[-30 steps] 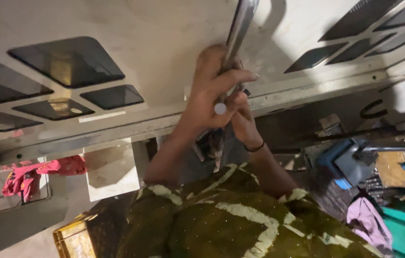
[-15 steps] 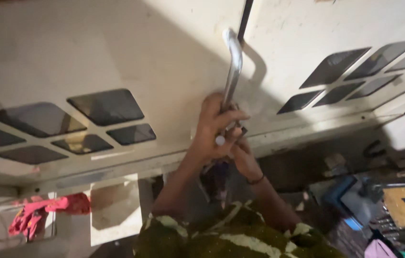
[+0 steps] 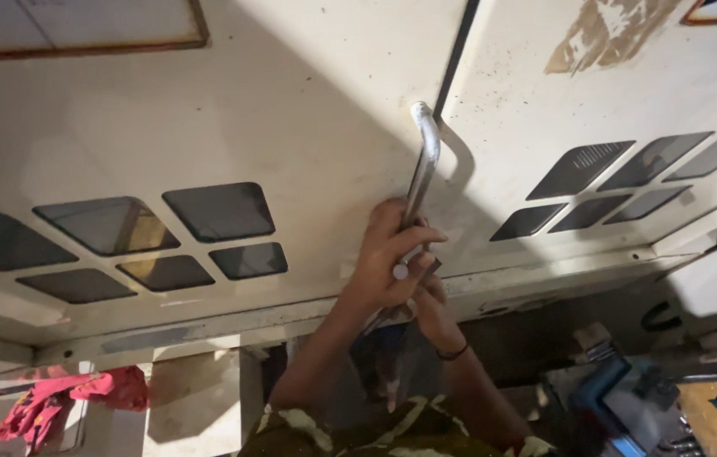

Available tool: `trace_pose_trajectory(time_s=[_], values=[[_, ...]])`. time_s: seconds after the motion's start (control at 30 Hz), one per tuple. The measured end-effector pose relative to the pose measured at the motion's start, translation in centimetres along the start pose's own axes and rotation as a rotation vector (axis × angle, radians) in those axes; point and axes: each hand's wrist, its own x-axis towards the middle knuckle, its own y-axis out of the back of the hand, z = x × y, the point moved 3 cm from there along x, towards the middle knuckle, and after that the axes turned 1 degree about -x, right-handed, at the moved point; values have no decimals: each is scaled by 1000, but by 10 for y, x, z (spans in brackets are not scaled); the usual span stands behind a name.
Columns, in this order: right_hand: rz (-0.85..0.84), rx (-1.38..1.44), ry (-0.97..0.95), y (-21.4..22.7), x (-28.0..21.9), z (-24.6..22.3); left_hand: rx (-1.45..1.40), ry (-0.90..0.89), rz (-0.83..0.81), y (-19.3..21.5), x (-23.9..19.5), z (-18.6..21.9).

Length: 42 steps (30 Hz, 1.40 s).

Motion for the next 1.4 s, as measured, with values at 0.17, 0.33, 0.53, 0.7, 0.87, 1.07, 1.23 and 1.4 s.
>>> trace_pose_trajectory(time_s=[0.17, 0.33, 0.53, 0.7, 0.87, 1.07, 1.23, 1.4], values=[[-105, -139, 183, -3, -1, -13, -12, -20, 22, -5, 1, -4], [-44, -68, 76, 5, -2, -8, -16, -42, 65, -4, 1, -2], [-59, -44, 101, 20, -2, 2, -16, -67, 44, -4, 3, -3], [-74, 31, 100, 18, -3, 6, -23, -86, 58, -7, 2, -5], [25, -657, 607, 17, -7, 0, -8, -56, 49, -8, 2, -8], [-57, 65, 118, 20, -4, 17, -2, -29, 44, -7, 1, -5], [-145, 79, 113, 18, -6, 11, 2, -50, 61, -8, 1, -7], [114, -63, -53, 18, -6, 17, 15, -31, 47, -5, 2, -3]])
